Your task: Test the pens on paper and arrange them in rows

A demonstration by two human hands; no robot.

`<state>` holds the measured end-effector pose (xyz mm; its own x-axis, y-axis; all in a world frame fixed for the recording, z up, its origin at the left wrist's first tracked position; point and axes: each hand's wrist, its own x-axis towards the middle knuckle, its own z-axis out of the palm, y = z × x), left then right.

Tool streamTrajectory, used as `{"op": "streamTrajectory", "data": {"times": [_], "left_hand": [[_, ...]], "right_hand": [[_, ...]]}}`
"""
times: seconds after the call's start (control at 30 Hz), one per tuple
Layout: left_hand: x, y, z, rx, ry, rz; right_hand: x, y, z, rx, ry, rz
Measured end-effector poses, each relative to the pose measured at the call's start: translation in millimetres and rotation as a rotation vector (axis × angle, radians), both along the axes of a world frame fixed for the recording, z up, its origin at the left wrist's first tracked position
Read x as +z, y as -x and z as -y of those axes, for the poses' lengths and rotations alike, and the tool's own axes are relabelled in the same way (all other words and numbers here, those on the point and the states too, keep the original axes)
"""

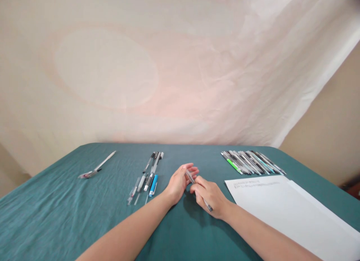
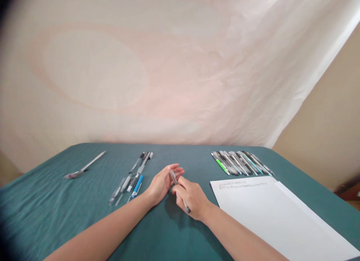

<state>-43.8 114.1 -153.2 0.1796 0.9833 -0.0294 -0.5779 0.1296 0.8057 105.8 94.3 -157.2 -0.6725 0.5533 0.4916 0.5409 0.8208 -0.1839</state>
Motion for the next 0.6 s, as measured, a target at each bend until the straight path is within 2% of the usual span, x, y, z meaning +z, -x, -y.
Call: {"op": "streamTrajectory", "data": {"times": [0.1, 0.27, 0.5, 0.6], "left_hand": [[3.6, 2, -4, 0.000, 0.057, 0.048], [6.9, 3, -2, -0.026, 0.073, 0.012], [6.4, 1, 3, -0.104, -0.080, -0.056], [3.7, 3, 0, -0.057, -0.098, -0.066]], "right_hand": [[5.2, 1, 1, -0.006, 0.051, 0.016], [10.0, 1, 3, -0.010, 0.128, -0.004], [12.7, 1, 5, -0.060, 0.153, 0.005], [12.1, -1, 6, -0.048, 0.144, 0.026]]}}
